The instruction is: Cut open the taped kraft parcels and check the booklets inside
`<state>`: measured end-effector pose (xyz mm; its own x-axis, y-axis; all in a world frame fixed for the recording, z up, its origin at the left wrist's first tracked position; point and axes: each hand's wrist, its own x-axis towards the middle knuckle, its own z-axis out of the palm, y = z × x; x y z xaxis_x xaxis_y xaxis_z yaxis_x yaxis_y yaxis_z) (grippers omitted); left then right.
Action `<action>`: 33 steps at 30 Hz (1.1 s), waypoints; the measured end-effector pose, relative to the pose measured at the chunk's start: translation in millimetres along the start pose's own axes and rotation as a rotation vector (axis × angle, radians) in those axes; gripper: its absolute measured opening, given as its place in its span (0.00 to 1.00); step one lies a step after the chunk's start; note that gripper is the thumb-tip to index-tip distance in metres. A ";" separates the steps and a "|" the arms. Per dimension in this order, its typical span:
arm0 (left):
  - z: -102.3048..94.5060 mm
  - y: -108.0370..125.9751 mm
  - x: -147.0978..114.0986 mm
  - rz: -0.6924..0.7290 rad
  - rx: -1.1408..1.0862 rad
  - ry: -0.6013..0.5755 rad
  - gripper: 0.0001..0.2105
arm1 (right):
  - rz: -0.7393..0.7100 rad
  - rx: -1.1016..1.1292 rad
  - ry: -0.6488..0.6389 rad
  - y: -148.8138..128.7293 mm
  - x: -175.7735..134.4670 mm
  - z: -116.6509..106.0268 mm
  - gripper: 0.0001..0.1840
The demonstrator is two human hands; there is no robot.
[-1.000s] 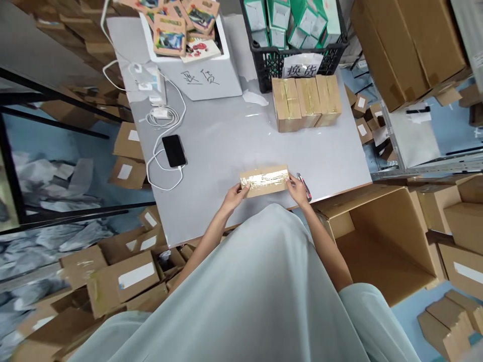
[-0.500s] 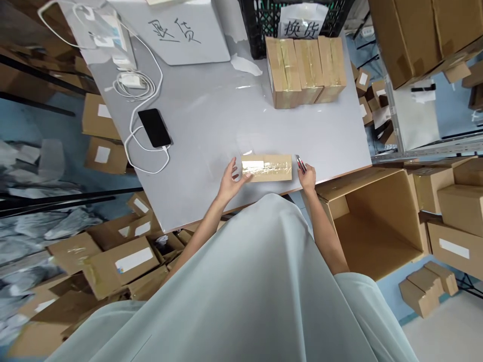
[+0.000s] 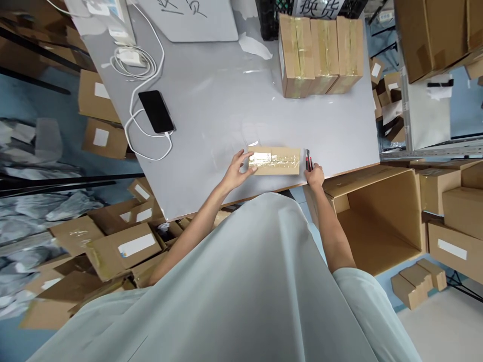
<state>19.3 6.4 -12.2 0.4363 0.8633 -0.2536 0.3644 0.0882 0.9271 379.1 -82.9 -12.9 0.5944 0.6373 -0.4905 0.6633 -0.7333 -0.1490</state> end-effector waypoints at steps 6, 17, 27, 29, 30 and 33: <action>-4.1 -7.3 7.9 0.039 -0.059 -0.049 0.36 | -0.063 0.040 0.072 -5.4 -18.6 -39.4 0.21; -1.0 -23.6 12.5 0.057 -0.219 -0.124 0.41 | -0.699 -0.180 -0.050 -95.7 -63.9 -113.7 0.21; 0.2 -25.4 12.2 0.064 -0.258 -0.138 0.42 | -0.953 -0.535 -0.250 -172.1 -63.9 -97.4 0.32; 0.2 -25.5 12.6 0.064 -0.276 -0.145 0.42 | -0.957 -0.607 -0.247 -176.4 -64.7 -97.6 0.32; 0.4 -25.5 12.7 0.065 -0.280 -0.147 0.42 | -0.950 -0.643 -0.252 -178.5 -66.2 -97.7 0.31; 1.1 -25.8 12.6 0.068 -0.278 -0.143 0.42 | -0.909 -0.722 -0.270 -186.7 -75.0 -98.6 0.28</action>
<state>16.3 14.5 -39.6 0.5708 0.7948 -0.2062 0.1000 0.1819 0.9782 255.6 29.5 136.4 -0.2839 0.7201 -0.6331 0.9456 0.3197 -0.0603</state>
